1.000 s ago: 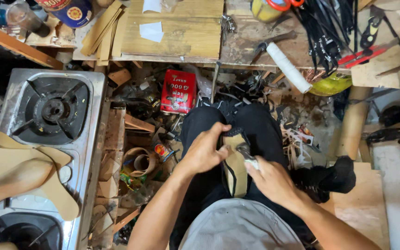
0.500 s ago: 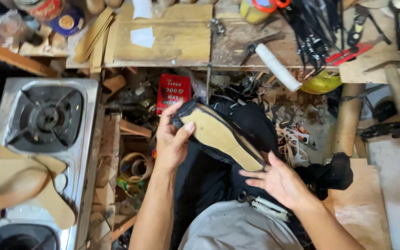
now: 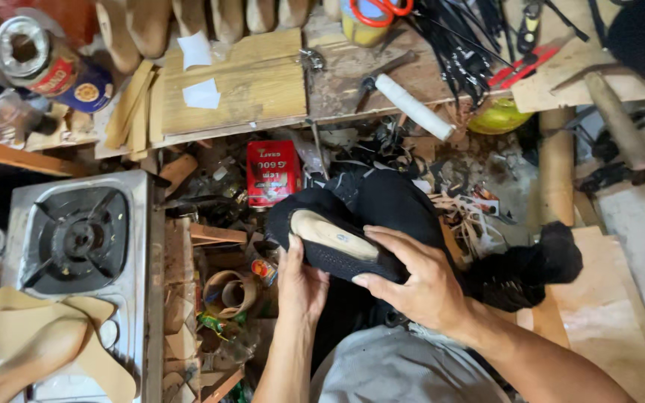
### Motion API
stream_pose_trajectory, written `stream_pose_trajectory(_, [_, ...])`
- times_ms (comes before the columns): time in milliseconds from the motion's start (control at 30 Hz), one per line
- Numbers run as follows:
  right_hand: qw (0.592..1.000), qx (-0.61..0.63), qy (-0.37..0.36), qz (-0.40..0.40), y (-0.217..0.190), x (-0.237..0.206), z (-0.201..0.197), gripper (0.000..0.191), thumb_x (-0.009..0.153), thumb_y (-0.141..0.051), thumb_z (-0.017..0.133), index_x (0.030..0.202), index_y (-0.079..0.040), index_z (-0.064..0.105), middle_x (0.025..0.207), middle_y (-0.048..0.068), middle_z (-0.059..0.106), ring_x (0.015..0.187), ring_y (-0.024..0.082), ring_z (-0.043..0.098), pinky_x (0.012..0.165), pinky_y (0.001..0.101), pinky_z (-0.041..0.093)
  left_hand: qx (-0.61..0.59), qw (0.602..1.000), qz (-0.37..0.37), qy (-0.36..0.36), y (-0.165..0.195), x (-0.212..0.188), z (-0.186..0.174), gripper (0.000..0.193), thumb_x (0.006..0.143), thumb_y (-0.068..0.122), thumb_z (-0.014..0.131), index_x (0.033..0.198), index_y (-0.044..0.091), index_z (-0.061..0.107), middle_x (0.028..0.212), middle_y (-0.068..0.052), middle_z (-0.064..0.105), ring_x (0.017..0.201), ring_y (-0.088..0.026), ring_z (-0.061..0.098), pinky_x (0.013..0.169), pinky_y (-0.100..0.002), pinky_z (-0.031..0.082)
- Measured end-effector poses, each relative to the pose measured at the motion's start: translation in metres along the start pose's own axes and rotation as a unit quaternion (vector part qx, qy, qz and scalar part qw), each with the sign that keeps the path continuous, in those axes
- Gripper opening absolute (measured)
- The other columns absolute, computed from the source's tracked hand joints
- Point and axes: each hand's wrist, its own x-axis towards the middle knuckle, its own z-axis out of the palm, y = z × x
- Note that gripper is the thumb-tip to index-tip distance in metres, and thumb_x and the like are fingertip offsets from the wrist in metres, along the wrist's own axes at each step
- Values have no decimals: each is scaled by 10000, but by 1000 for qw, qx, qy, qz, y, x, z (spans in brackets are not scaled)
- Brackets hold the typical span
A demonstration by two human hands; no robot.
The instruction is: The person assembles a black woven sandal by hand. They use a hammer to drive nails into the sole, attach a black strap, and repeatedly tap the sole to secure the components. The finished sandal is placed on a wooden shelf.
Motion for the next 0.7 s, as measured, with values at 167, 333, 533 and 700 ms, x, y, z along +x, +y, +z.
stream_pose_trajectory(167, [996,30,-63,-53,-9,8,-7,678,807,-218,843,1377,30,574,1408,206,638,1308,332,643,1081,394,506,-3,1000,1,2,0,11,-21,438,954,331,664,1341,167,541,1248,-44,679,1072,-210,710,871,-392,612])
stream_pose_trajectory(333, [973,15,-136,-184,9,20,-21,998,672,-202,930,1503,-23,408,1551,209,462,1386,397,534,1123,450,466,-16,997,-75,-18,2,17,-30,375,1030,385,668,1283,109,637,1132,-63,731,923,-183,730,657,-296,577])
stream_pose_trajectory(533, [933,-48,-129,-334,16,33,-21,964,677,-101,941,1500,-107,438,1562,250,415,1377,438,548,1122,494,512,-13,989,-146,2,-7,12,-22,420,987,411,632,1239,76,647,1102,-91,739,903,-197,738,722,-322,614])
stream_pose_trajectory(700, [920,-59,-93,-375,14,32,-17,902,688,-113,939,1464,-105,479,1505,253,478,1317,430,601,1068,488,549,-16,989,-150,-7,-11,5,-20,418,997,416,607,1228,68,638,1102,-96,735,921,-210,739,774,-350,628])
